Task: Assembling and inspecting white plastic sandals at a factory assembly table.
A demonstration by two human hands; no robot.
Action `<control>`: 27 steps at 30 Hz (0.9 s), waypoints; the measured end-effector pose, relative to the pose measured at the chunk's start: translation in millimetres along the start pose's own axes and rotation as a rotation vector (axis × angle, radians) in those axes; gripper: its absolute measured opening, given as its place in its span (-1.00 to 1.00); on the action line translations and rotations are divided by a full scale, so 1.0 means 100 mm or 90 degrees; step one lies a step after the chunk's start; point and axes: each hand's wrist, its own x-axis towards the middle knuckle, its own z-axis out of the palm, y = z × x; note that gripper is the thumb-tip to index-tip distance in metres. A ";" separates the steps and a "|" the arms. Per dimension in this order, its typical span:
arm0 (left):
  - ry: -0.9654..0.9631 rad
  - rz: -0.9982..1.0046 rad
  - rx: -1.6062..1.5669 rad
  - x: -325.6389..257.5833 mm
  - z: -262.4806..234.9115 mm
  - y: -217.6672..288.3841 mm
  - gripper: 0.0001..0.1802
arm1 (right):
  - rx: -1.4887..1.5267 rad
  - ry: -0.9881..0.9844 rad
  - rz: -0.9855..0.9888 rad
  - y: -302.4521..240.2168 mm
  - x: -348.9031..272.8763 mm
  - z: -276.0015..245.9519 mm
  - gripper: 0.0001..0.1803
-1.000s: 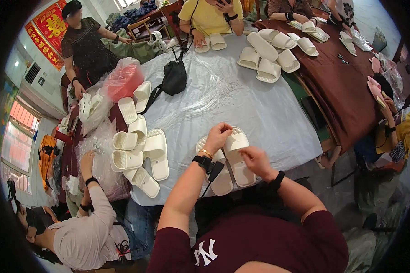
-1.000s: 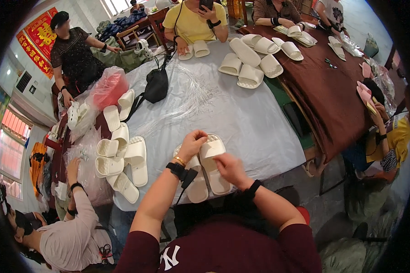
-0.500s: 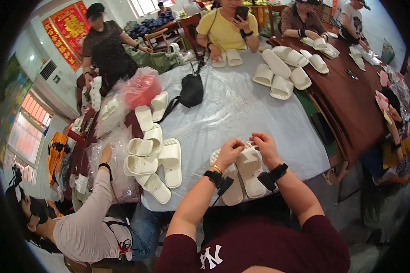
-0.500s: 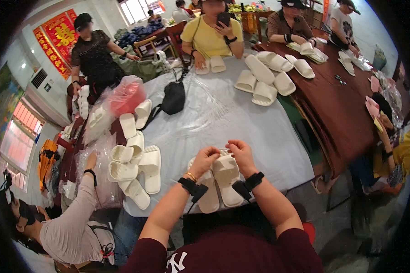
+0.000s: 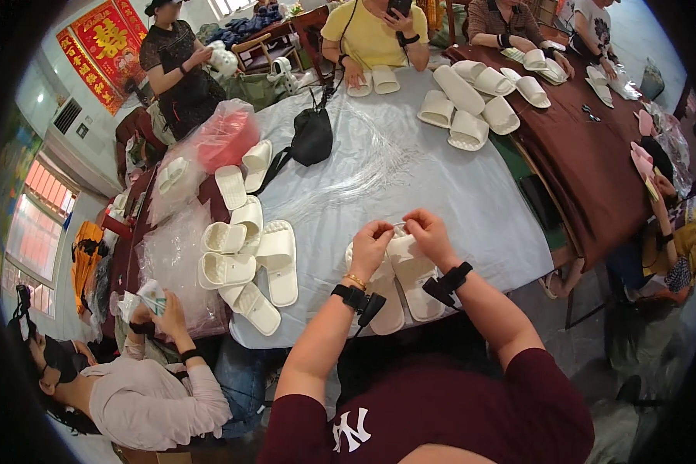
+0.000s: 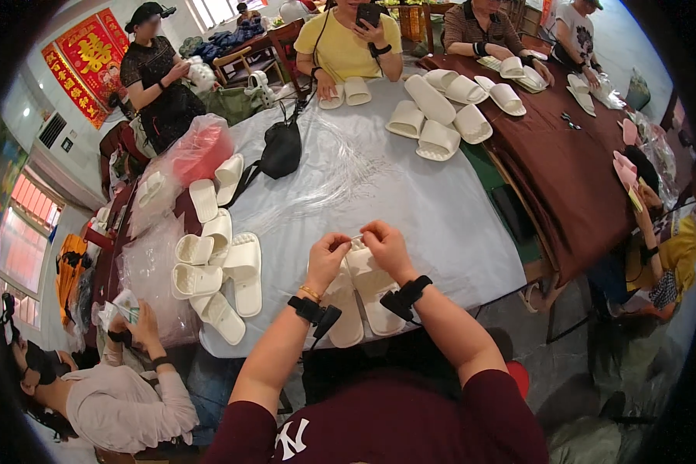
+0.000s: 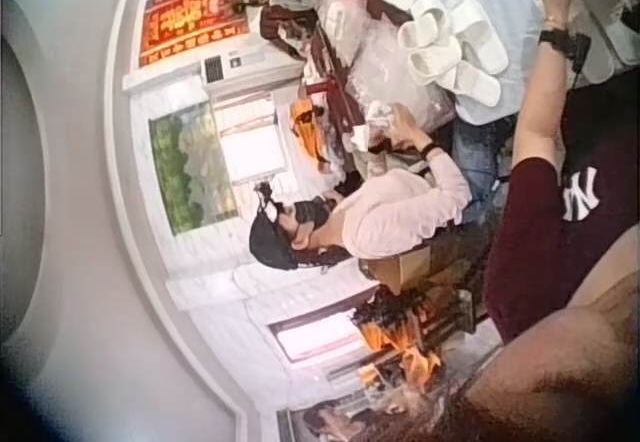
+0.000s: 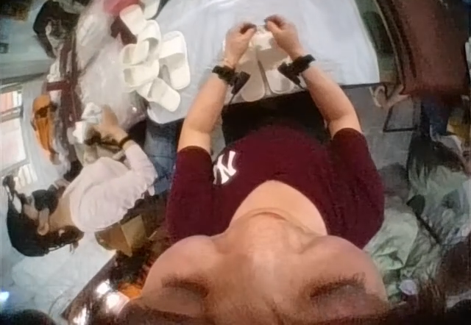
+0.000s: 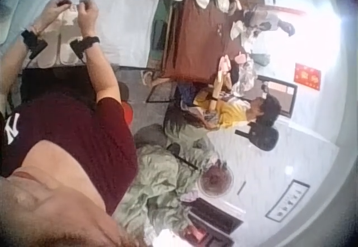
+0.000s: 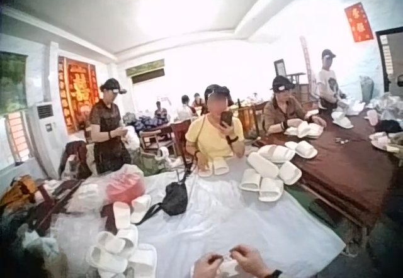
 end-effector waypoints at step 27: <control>0.035 0.006 0.052 -0.14 0.03 -0.18 -0.89 | -0.133 -0.022 -0.020 0.04 -0.12 0.10 -0.86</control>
